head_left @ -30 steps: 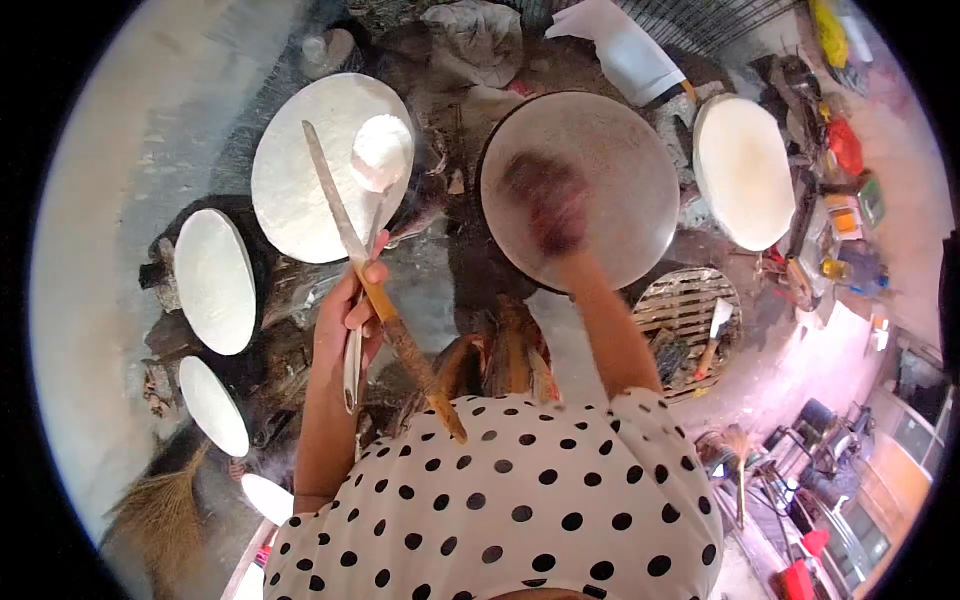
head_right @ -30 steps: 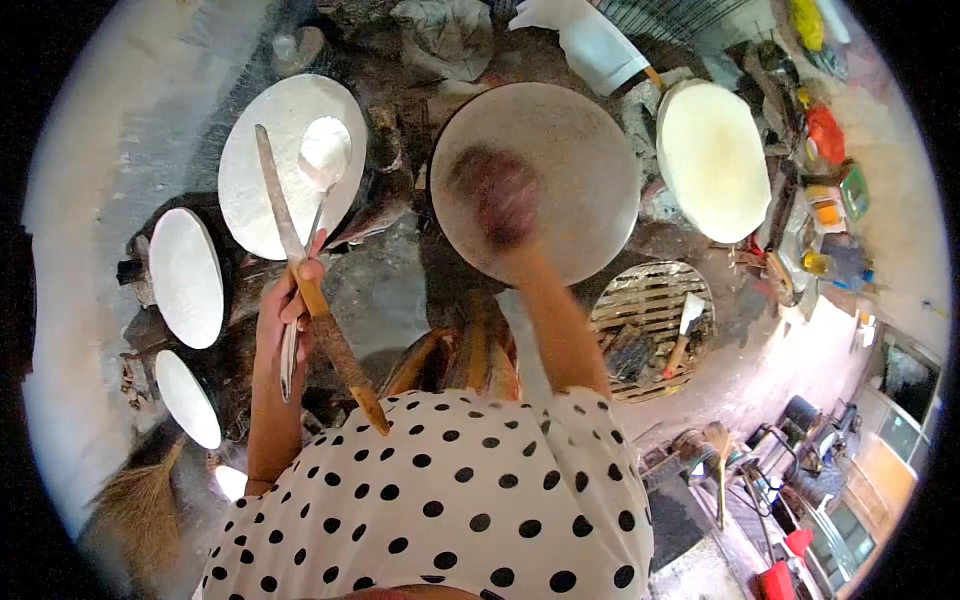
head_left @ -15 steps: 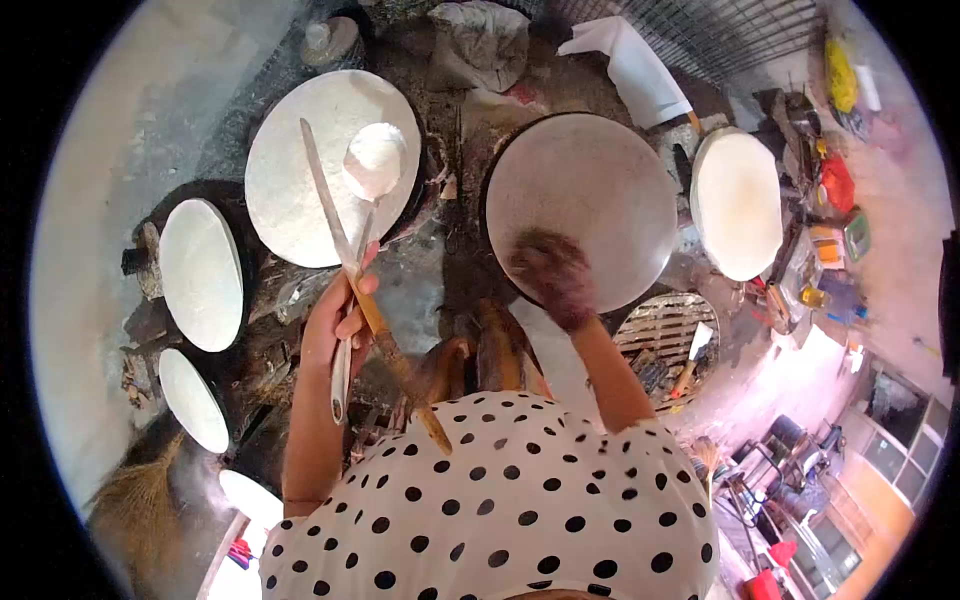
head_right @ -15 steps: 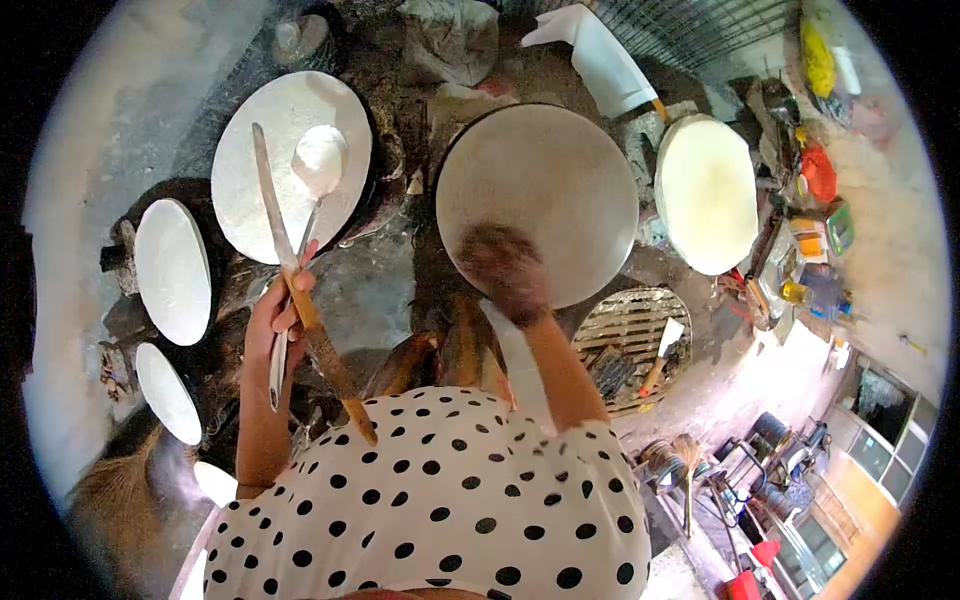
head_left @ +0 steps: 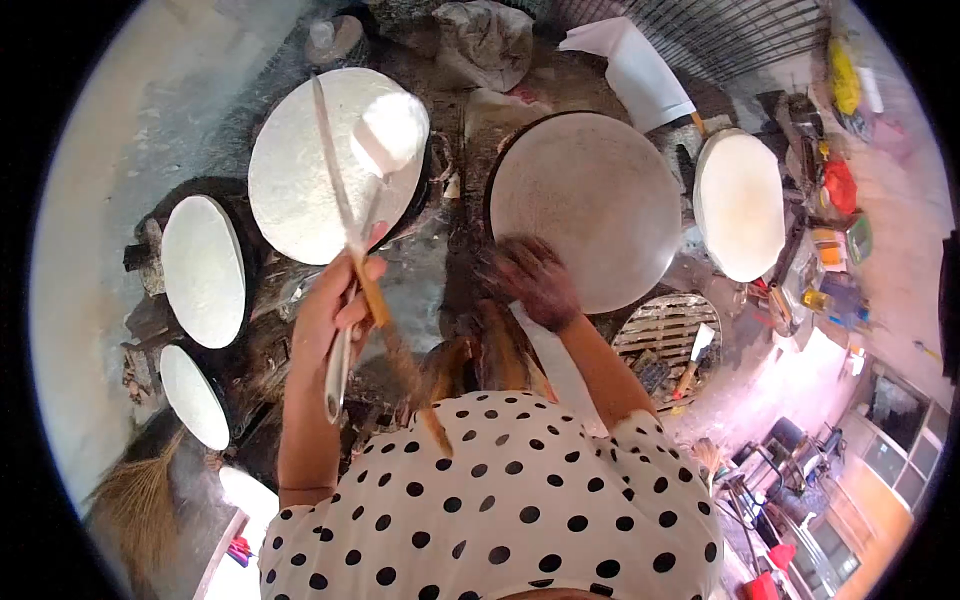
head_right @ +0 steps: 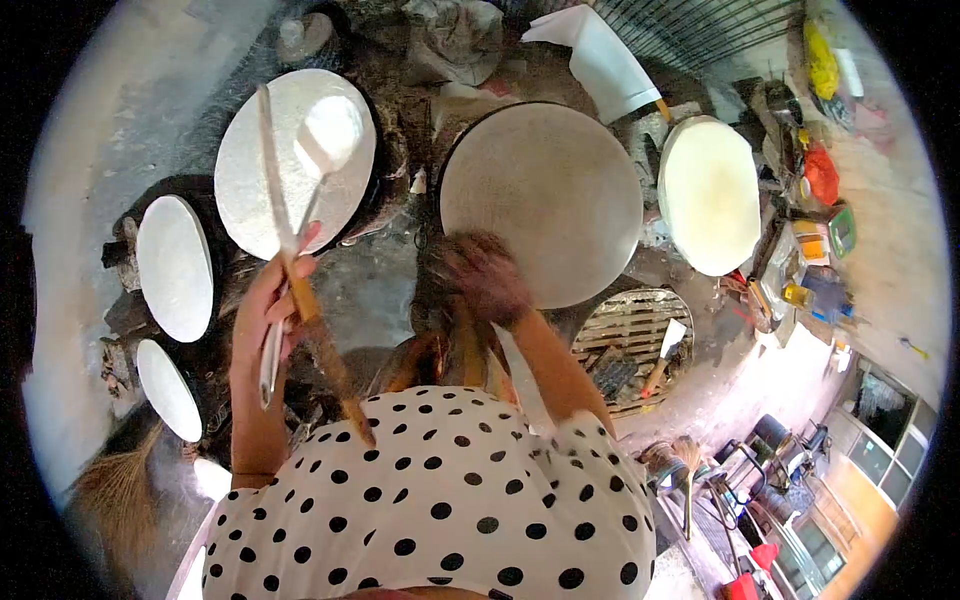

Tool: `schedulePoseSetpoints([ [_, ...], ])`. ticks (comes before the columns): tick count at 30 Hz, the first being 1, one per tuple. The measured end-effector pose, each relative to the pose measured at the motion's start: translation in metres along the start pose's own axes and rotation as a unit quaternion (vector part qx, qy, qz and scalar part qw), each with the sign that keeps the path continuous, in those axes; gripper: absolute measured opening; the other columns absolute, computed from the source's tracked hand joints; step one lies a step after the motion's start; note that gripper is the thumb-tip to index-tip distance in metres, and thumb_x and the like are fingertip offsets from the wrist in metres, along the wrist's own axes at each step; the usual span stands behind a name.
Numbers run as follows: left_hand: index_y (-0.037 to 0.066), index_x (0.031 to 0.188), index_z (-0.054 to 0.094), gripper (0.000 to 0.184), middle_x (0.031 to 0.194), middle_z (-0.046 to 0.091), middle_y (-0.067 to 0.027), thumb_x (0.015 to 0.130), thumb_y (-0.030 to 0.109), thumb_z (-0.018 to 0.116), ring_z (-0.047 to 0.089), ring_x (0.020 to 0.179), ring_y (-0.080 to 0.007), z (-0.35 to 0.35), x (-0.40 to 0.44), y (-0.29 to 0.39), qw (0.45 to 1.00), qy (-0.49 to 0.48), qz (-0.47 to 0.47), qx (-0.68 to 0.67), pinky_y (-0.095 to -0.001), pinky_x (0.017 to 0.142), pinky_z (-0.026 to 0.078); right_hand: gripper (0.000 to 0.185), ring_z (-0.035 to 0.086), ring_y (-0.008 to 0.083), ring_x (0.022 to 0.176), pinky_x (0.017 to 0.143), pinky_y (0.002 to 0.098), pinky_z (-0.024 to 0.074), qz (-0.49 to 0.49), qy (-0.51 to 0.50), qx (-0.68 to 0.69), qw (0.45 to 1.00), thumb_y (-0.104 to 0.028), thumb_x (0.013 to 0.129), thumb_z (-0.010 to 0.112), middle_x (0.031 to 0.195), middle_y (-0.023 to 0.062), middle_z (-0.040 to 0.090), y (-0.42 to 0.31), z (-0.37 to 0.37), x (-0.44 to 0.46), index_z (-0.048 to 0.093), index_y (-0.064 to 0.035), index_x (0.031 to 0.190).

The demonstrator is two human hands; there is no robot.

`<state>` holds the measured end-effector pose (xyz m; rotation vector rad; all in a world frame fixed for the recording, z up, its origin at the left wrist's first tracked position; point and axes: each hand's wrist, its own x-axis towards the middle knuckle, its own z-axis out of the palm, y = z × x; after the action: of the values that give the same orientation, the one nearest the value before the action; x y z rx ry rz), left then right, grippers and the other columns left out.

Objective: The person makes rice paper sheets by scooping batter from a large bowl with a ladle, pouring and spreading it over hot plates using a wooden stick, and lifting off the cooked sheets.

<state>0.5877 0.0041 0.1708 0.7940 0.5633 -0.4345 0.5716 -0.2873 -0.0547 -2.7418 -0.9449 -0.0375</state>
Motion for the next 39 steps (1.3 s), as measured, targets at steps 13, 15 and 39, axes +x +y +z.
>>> schedulePoseSetpoints([
  [13,0.0,0.137,0.034,0.044,0.083,0.055,0.003,0.101,0.025,0.038,0.036,0.042,0.0032,-0.015,-0.018,-0.015,0.998,0.018,-0.002,0.054,-0.0124,0.035,0.04,0.039,0.054,0.0308,0.11,0.09,0.0456,0.0453,0.108,0.014,-0.789,0.605,-0.024,0.091,0.045,0.118,0.0154,0.057,0.067,0.028,0.05,0.049,-0.0025,0.123],
  [15,0.0,0.136,0.034,0.044,0.083,0.056,0.0014,0.101,0.027,0.038,0.037,0.042,0.0025,-0.008,-0.025,-0.016,0.998,-0.019,-0.008,0.067,-0.0124,0.034,0.04,0.04,0.049,0.0276,0.118,0.099,0.0427,0.0402,0.132,0.087,-0.269,0.95,-0.021,0.088,0.053,0.126,0.01,0.054,0.036,0.014,-0.012,0.051,-0.0083,0.126],
  [39,0.006,0.102,0.058,0.022,0.073,0.055,0.0024,0.097,0.027,0.051,0.038,0.043,-0.0053,-0.098,-0.135,-0.189,0.979,0.11,0.169,0.021,-0.02,0.041,0.032,0.034,0.061,0.024,0.089,0.081,0.0345,0.0467,0.08,-0.285,0.454,0.84,-0.031,0.087,0.062,0.095,0.0156,0.065,-0.224,-0.13,-0.054,0.063,-0.0064,0.111],
])
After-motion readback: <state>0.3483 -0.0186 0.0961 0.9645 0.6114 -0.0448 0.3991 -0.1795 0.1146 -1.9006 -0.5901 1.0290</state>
